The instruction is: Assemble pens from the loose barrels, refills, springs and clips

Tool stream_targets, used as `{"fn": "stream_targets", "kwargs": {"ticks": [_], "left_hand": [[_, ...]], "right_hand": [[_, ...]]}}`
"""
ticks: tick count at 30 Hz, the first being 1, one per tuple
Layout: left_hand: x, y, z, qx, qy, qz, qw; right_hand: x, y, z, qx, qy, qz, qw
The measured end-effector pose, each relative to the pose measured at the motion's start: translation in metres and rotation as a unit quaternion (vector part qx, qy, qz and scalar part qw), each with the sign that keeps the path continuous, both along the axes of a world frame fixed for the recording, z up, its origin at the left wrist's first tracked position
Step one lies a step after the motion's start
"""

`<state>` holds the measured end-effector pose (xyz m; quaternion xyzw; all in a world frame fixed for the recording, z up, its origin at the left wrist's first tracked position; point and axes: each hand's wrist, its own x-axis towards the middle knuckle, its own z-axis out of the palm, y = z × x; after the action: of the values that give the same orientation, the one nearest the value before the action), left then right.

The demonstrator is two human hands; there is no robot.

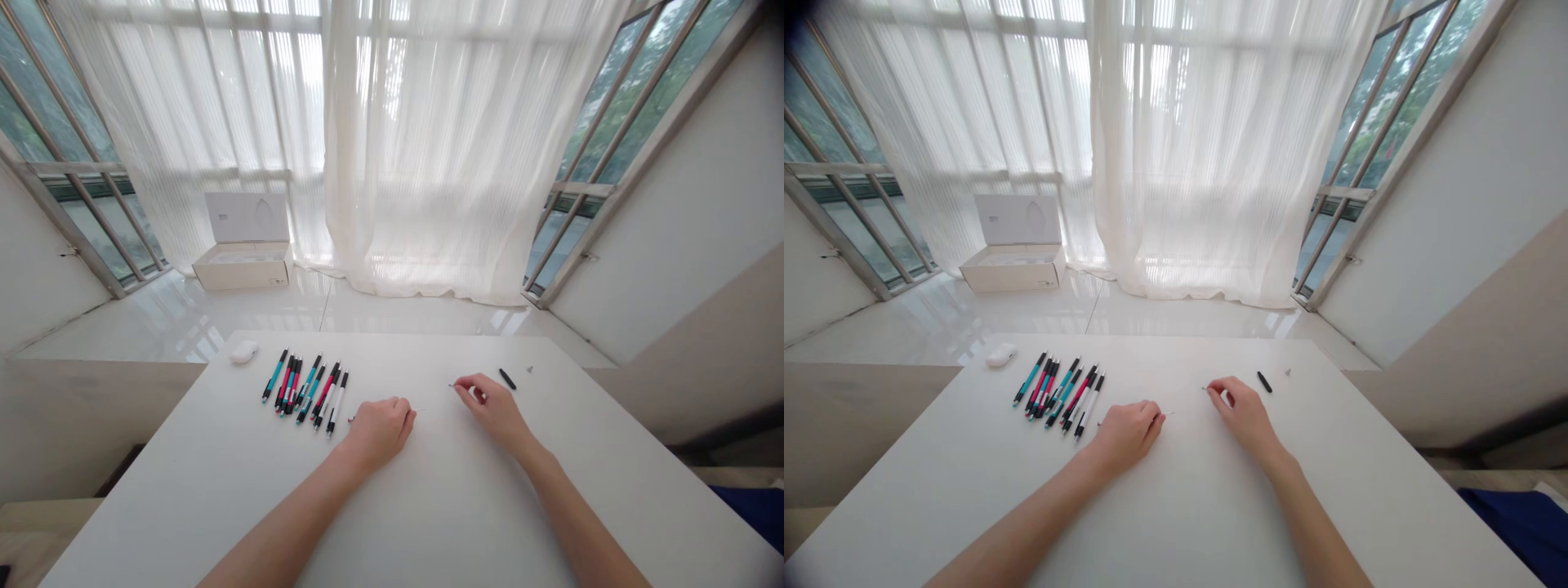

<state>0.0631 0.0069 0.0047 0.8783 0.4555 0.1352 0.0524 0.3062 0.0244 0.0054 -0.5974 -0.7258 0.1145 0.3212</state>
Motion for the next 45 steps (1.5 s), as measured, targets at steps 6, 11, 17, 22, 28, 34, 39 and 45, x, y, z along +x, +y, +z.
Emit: {"fn": "stream_targets", "kwargs": {"ticks": [6,11,17,22,28,34,39,45], "left_hand": [[-0.002,0.001,0.001,-0.004,-0.003,-0.010,1.000],[-0.002,0.001,-0.001,-0.002,-0.015,-0.017,1.000],[-0.002,0.002,0.000,-0.030,-0.059,0.022,0.998],[-0.001,0.002,0.000,-0.027,-0.087,0.025,0.995],[-0.001,0.002,-0.003,0.001,-0.075,-0.005,0.997],[-0.002,0.003,-0.003,0.019,-0.065,-0.001,0.998],[-0.001,0.000,-0.004,0.030,-0.055,-0.046,0.997],[-0.003,-0.001,-0.004,0.023,-0.139,-0.099,0.985]], "right_hand": [[0.028,0.013,-0.018,0.001,-0.092,-0.195,0.977],[0.028,0.018,-0.020,-0.002,-0.125,-0.229,0.965],[0.019,0.011,-0.013,0.021,0.080,-0.153,0.985],[-0.022,-0.007,-0.005,-0.174,0.304,0.031,0.936],[-0.046,-0.009,-0.003,-0.227,0.378,0.096,0.892],[-0.023,-0.004,0.000,-0.175,0.491,0.036,0.853],[-0.041,-0.012,0.004,-0.210,0.459,0.076,0.860],[-0.034,-0.008,0.006,-0.168,0.367,0.066,0.913]]}}
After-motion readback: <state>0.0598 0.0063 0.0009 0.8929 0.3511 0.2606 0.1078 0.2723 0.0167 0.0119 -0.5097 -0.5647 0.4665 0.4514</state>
